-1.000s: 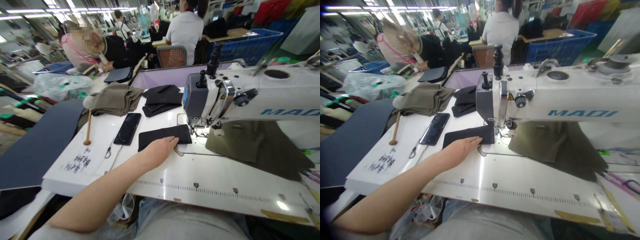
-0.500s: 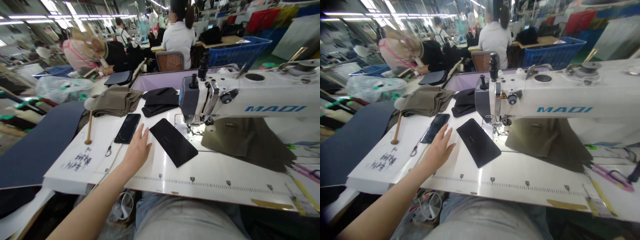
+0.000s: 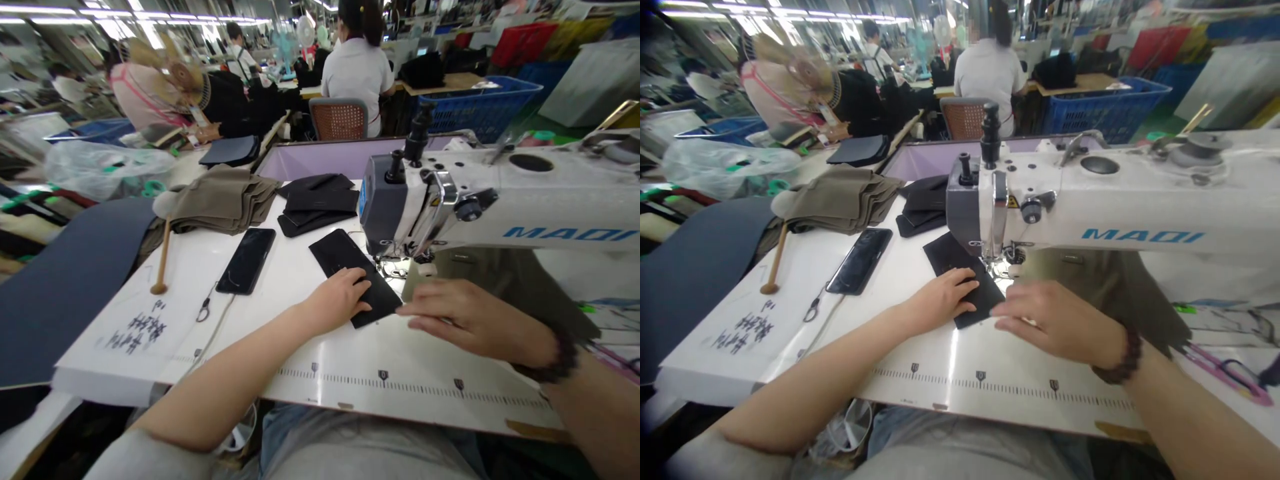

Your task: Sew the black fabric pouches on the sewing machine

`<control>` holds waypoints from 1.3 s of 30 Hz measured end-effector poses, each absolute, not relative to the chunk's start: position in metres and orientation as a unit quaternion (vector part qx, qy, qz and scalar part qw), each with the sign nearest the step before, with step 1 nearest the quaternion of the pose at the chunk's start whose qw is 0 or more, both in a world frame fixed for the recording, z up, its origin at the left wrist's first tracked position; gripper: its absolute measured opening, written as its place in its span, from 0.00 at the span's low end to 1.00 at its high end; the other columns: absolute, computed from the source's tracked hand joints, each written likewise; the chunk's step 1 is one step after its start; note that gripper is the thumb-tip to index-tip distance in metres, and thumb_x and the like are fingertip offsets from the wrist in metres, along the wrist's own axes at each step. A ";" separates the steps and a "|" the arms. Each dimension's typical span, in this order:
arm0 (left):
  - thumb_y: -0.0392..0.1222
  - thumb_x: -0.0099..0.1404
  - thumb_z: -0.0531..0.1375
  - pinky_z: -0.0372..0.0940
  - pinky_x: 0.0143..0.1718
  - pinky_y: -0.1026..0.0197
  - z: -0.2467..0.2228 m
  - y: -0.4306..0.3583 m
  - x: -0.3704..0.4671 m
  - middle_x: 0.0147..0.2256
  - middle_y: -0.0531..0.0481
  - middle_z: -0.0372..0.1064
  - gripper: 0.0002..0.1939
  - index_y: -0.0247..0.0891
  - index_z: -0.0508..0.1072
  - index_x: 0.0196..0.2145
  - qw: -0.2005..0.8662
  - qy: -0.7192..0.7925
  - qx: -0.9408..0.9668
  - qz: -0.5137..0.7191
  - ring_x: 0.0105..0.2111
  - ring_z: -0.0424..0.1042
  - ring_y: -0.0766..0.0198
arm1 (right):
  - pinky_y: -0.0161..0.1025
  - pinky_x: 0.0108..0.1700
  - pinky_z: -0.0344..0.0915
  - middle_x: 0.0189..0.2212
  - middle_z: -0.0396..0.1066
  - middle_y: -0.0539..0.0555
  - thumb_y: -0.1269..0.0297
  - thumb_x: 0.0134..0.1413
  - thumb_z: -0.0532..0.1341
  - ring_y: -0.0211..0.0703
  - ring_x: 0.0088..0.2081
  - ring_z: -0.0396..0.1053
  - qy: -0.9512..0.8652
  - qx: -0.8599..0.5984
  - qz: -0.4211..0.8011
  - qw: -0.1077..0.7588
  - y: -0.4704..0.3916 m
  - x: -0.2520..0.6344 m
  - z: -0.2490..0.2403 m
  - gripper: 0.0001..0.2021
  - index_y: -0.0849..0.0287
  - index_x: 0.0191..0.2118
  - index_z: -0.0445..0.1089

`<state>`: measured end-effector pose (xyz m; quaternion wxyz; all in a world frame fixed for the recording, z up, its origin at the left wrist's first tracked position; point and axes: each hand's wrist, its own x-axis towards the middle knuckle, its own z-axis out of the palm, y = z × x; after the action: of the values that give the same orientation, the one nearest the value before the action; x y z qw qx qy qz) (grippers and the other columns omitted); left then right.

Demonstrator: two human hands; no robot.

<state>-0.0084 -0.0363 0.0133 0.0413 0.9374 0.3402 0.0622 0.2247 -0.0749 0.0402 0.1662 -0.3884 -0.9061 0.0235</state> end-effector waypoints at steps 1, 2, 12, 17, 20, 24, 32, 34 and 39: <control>0.45 0.61 0.57 0.56 0.52 0.55 0.015 -0.030 -0.008 0.47 0.40 0.62 0.19 0.29 0.66 0.46 0.049 0.328 0.942 0.052 0.47 0.63 0.57 | 0.38 0.35 0.64 0.36 0.67 0.53 0.59 0.58 0.51 0.36 0.33 0.65 -0.912 -0.381 0.027 0.152 -0.068 0.220 0.037 0.12 0.59 0.40 0.67; 0.43 0.61 0.56 0.54 0.53 0.54 0.017 -0.023 -0.008 0.48 0.40 0.62 0.18 0.29 0.66 0.47 0.056 0.316 0.946 0.038 0.48 0.63 0.57 | 0.35 0.32 0.62 0.32 0.68 0.52 0.60 0.57 0.52 0.35 0.30 0.65 -0.916 -0.376 0.029 0.139 -0.062 0.216 0.033 0.11 0.59 0.37 0.68; 0.44 0.61 0.57 0.57 0.50 0.55 0.024 -0.004 -0.002 0.47 0.41 0.63 0.17 0.30 0.67 0.45 0.072 0.328 0.941 0.042 0.49 0.61 0.55 | 0.34 0.31 0.58 0.26 0.68 0.54 0.61 0.59 0.48 0.37 0.29 0.65 -0.921 -0.365 0.005 0.135 -0.051 0.204 0.007 0.15 0.62 0.41 0.69; 0.45 0.61 0.56 0.55 0.52 0.54 0.015 -0.003 -0.006 0.49 0.41 0.61 0.19 0.30 0.65 0.46 0.068 0.307 0.947 0.065 0.52 0.58 0.54 | 0.35 0.31 0.59 0.27 0.68 0.53 0.62 0.59 0.50 0.38 0.29 0.65 -0.919 -0.369 -0.001 0.140 -0.050 0.204 0.004 0.14 0.63 0.42 0.68; 0.45 0.62 0.55 0.53 0.54 0.53 0.013 -0.001 -0.007 0.50 0.41 0.60 0.19 0.30 0.65 0.47 0.077 0.304 0.947 0.069 0.53 0.57 0.54 | 0.35 0.32 0.59 0.27 0.68 0.53 0.62 0.58 0.50 0.38 0.29 0.65 -0.919 -0.370 0.005 0.137 -0.050 0.204 0.002 0.14 0.63 0.43 0.68; 0.44 0.62 0.55 0.53 0.55 0.52 0.013 0.000 -0.007 0.50 0.40 0.60 0.19 0.29 0.65 0.47 0.087 0.307 0.946 0.065 0.52 0.57 0.54 | 0.35 0.32 0.60 0.27 0.68 0.53 0.63 0.57 0.51 0.39 0.30 0.66 -0.918 -0.370 0.005 0.143 -0.051 0.204 0.002 0.13 0.64 0.42 0.68; 0.43 0.62 0.55 0.53 0.54 0.52 0.014 0.001 -0.008 0.50 0.40 0.60 0.19 0.29 0.65 0.47 0.096 0.303 0.946 0.065 0.52 0.58 0.54 | 0.35 0.31 0.60 0.28 0.69 0.54 0.63 0.56 0.53 0.39 0.30 0.66 -0.916 -0.381 0.008 0.127 -0.051 0.202 0.005 0.13 0.63 0.43 0.68; 0.43 0.61 0.56 0.54 0.54 0.52 0.015 0.002 -0.008 0.49 0.39 0.61 0.19 0.29 0.65 0.47 0.095 0.301 0.947 0.067 0.52 0.58 0.54 | 0.35 0.32 0.60 0.28 0.69 0.54 0.63 0.57 0.53 0.39 0.30 0.67 -0.916 -0.381 0.007 0.126 -0.051 0.201 0.005 0.13 0.63 0.43 0.68; 0.43 0.61 0.56 0.54 0.53 0.52 0.015 0.002 -0.008 0.49 0.40 0.61 0.19 0.30 0.65 0.47 0.091 0.298 0.947 0.073 0.51 0.59 0.54 | 0.35 0.32 0.60 0.28 0.69 0.54 0.63 0.56 0.53 0.39 0.30 0.66 -0.914 -0.383 0.009 0.131 -0.051 0.201 0.005 0.13 0.63 0.43 0.68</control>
<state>-0.0075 0.0025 0.0154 0.0909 0.9474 0.2980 0.0726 0.2013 -0.0509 0.0050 0.1308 -0.3830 -0.9144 0.0089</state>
